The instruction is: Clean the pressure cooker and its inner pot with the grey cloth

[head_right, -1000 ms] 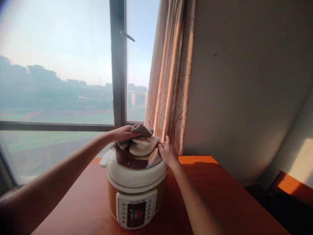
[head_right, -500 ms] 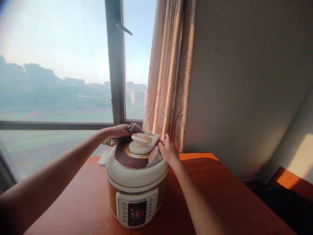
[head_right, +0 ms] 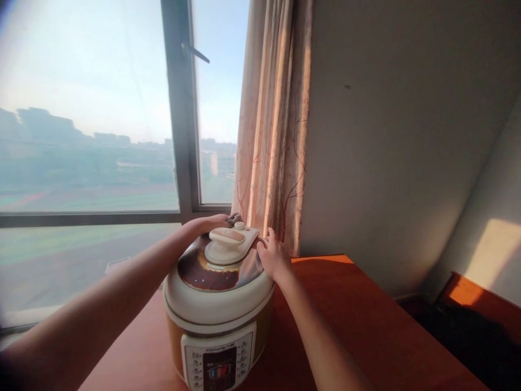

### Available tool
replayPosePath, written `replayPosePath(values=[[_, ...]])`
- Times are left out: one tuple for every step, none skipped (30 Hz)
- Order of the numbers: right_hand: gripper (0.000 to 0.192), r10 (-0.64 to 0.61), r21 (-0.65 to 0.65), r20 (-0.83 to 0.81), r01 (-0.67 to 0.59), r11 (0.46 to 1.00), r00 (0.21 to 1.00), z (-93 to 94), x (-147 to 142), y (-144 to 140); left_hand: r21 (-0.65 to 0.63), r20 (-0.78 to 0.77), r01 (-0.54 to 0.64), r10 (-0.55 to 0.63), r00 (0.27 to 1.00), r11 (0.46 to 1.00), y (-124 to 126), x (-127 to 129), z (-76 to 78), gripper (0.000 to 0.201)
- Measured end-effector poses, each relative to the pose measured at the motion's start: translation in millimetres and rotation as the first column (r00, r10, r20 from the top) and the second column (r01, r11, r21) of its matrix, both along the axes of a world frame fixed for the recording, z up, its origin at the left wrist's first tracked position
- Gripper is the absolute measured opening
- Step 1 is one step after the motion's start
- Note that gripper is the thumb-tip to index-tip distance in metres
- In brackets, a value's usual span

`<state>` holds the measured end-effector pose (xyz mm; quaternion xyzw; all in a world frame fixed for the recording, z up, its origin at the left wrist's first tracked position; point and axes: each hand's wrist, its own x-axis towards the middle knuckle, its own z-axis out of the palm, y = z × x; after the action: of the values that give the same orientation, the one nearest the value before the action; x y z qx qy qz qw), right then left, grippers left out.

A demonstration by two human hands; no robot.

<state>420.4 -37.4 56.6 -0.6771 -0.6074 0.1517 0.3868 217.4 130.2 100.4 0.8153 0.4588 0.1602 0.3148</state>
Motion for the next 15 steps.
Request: replayPosePath(values=[[0.062, 0.001, -0.002, -0.003, -0.001, 1.0, 1.0, 0.3, 0.1, -0.2, -0.007, 0.015, 0.011, -0.011, 1.0, 1.0, -4.6, -4.7, 0.3, 0.028], [0.062, 0.003, -0.003, -0.006, -0.003, 1.0, 1.0, 0.5, 0.2, -0.4, -0.012, 0.028, 0.022, -0.022, 0.999, 1.0, -10.1, -10.3, 0.9, 0.034], [0.062, 0.003, -0.002, -0.009, -0.003, 1.0, 1.0, 0.6, 0.3, -0.5, -0.014, 0.041, 0.033, -0.032, 0.999, 0.999, -16.4, -16.8, 1.4, 0.04], [0.062, 0.002, -0.002, -0.01, -0.002, 1.0, 1.0, 0.6, 0.3, -0.5, -0.009, 0.058, 0.045, -0.044, 0.997, 0.999, -23.5, -24.1, 1.8, 0.045], [0.062, 0.001, -0.003, -0.01, -0.001, 1.0, 1.0, 0.5, 0.3, -0.4, 0.005, 0.079, 0.058, -0.058, 0.995, 0.998, -31.3, -32.1, 1.9, 0.05], [0.061, 0.001, -0.007, -0.008, -0.001, 1.0, 1.0, 0.4, 0.3, -0.3, 0.026, 0.107, 0.072, -0.074, 0.991, 0.997, -39.9, -40.5, 1.4, 0.056], [0.061, 0.0, -0.011, -0.006, -0.001, 1.0, 1.0, 0.1, 0.3, -0.1, 0.048, 0.139, 0.085, -0.091, 0.986, 0.995, -49.1, -49.2, 0.5, 0.06], [0.061, 0.001, -0.013, -0.003, -0.001, 1.0, 1.0, -0.1, 0.4, 0.2, 0.08, 0.192, 0.105, -0.119, 0.974, 0.991, -58.8, -57.8, -1.0, 0.065], [0.061, 0.004, -0.013, -0.001, -0.004, 1.0, 1.0, -0.4, 0.5, 0.6, 0.104, 0.25, 0.121, -0.143, 0.958, 0.987, -68.7, -66.0, -2.8, 0.069], [0.061, 0.008, -0.009, 0.001, -0.008, 1.0, 1.0, -0.7, 0.6, 0.9, 0.123, 0.306, 0.125, -0.157, 0.939, 0.985, -78.7, -73.4, -4.8, 0.07], [0.061, 0.011, -0.003, 0.001, -0.011, 1.0, 1.0, -0.9, 0.8, 1.2, 0.141, 0.351, 0.14, -0.182, 0.919, 0.98, -88.4, -79.7, -6.8, 0.069], [0.061, 0.014, 0.0, -0.001, -0.014, 1.0, 1.0, -1.1, 0.9, 1.4, 0.165, 0.378, 0.159, -0.211, 0.901, 0.973, -97.7, -84.9, -8.5, 0.067], [0.061, 0.015, 0.0, -0.004, -0.015, 1.0, 1.0, -1.1, 1.1, 1.5, 0.195, 0.391, 0.174, -0.239, 0.889, 0.965, -106.2, -88.8, -9.8, 0.064], [0.061, 0.014, -0.003, -0.006, -0.014, 1.0, 1.0, -1.1, 1.2, 1.6, 0.231, 0.39, 0.185, -0.265, 0.882, 0.955, -114.0, -91.6, -10.6, 0.06], [0.06, 0.011, -0.008, -0.008, -0.011, 1.0, 1.0, -1.0, 1.2, 1.6, 0.268, 0.381, 0.185, -0.28, 0.881, 0.945, -121.0, -93.4, -11.0, 0.057]])
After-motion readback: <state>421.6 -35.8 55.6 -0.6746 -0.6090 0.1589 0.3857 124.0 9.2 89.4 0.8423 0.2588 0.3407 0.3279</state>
